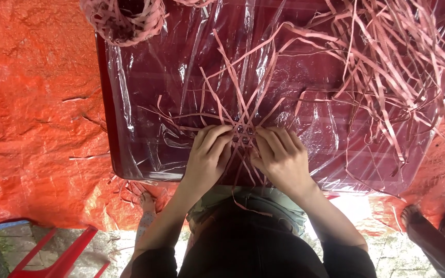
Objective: Weaving pink plastic strips together on a table to create a patterned mesh, likely for furniture or baskets.
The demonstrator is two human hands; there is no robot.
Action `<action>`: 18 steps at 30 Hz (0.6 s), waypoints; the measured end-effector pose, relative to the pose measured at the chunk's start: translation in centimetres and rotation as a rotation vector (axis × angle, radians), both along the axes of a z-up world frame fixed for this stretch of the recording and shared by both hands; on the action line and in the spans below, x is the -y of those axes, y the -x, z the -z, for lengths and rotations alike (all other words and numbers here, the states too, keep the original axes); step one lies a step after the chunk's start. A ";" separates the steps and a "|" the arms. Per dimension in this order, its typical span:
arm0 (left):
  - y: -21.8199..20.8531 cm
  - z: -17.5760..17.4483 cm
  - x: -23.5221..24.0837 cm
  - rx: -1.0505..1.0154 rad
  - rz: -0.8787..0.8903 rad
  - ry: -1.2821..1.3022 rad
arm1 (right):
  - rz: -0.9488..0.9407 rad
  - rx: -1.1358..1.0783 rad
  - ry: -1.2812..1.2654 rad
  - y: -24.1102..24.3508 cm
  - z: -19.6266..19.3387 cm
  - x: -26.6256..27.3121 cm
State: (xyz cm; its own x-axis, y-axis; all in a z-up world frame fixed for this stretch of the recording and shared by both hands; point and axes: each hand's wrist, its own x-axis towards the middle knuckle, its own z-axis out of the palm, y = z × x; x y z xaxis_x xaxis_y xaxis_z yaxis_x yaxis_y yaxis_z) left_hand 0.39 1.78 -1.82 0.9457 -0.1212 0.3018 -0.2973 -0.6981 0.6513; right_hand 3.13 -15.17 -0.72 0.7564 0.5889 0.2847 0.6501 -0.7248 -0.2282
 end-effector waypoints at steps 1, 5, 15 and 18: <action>0.0 0.1 0.0 -0.004 0.000 0.002 | 0.000 -0.004 0.002 0.0 0.1 0.0; 0.0 0.3 0.2 -0.012 -0.019 0.012 | 0.030 -0.067 -0.037 0.1 0.0 -0.1; 0.3 0.6 0.3 0.049 -0.035 -0.063 | -0.015 -0.359 -0.334 -0.4 -2.5 2.2; 0.4 0.6 0.2 0.044 -0.018 -0.061 | 0.075 -0.336 -0.320 1.0 -1.4 3.5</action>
State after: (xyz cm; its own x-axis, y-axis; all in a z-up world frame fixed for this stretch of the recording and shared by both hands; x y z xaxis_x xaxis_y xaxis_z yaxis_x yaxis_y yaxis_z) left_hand 0.01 1.62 -2.44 0.9338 -0.1233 0.3357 -0.3115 -0.7415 0.5942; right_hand 2.18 -18.63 0.72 0.8748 0.4515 0.1756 0.4507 -0.6256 -0.6368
